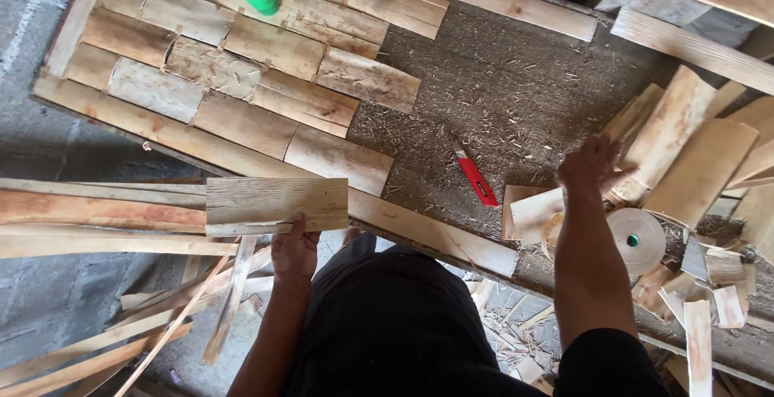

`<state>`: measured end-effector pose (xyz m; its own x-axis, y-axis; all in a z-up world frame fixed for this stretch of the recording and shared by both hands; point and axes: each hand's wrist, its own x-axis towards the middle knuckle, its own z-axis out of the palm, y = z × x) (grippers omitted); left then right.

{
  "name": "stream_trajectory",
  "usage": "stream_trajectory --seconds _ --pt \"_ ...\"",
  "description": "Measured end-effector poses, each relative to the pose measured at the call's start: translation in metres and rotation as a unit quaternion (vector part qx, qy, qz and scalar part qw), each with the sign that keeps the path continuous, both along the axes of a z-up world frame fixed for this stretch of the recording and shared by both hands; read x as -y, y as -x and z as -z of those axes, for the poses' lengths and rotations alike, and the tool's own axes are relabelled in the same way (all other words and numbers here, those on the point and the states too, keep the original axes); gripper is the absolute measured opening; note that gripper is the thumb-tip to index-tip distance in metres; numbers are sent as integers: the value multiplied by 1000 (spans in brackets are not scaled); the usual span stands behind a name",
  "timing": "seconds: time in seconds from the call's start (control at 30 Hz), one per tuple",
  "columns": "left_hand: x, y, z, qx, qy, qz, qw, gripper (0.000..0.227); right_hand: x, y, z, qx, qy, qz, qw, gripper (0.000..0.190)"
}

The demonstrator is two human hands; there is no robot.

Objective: Arranging and taping thin wood or bamboo strips together on a workbench to create a decorative panel.

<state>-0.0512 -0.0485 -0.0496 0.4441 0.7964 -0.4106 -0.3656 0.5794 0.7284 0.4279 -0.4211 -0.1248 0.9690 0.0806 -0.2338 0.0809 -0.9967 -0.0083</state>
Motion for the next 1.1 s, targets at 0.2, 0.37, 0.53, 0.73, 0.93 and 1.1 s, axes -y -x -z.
stream_trajectory --seconds 0.2,0.37,0.53,0.73,0.93,1.1 --pt "-8 1 -2 -15 -3 -32 999 32 -19 13 -43 65 -78 1 995 72" --pt "-11 -11 23 5 -11 -11 1000 29 -70 89 -56 4 -124 -115 986 52" --pt "-2 -39 26 0 6 26 1000 27 -93 155 -60 1 -157 -213 964 55" --pt "24 -76 31 -29 34 69 997 19 -89 151 -37 65 -173 -183 966 41" --pt "47 -103 22 -22 46 106 993 14 -64 119 -32 -101 -27 -33 994 58" --pt "52 -139 17 -46 45 119 991 18 -59 132 -49 156 -144 -91 973 48"
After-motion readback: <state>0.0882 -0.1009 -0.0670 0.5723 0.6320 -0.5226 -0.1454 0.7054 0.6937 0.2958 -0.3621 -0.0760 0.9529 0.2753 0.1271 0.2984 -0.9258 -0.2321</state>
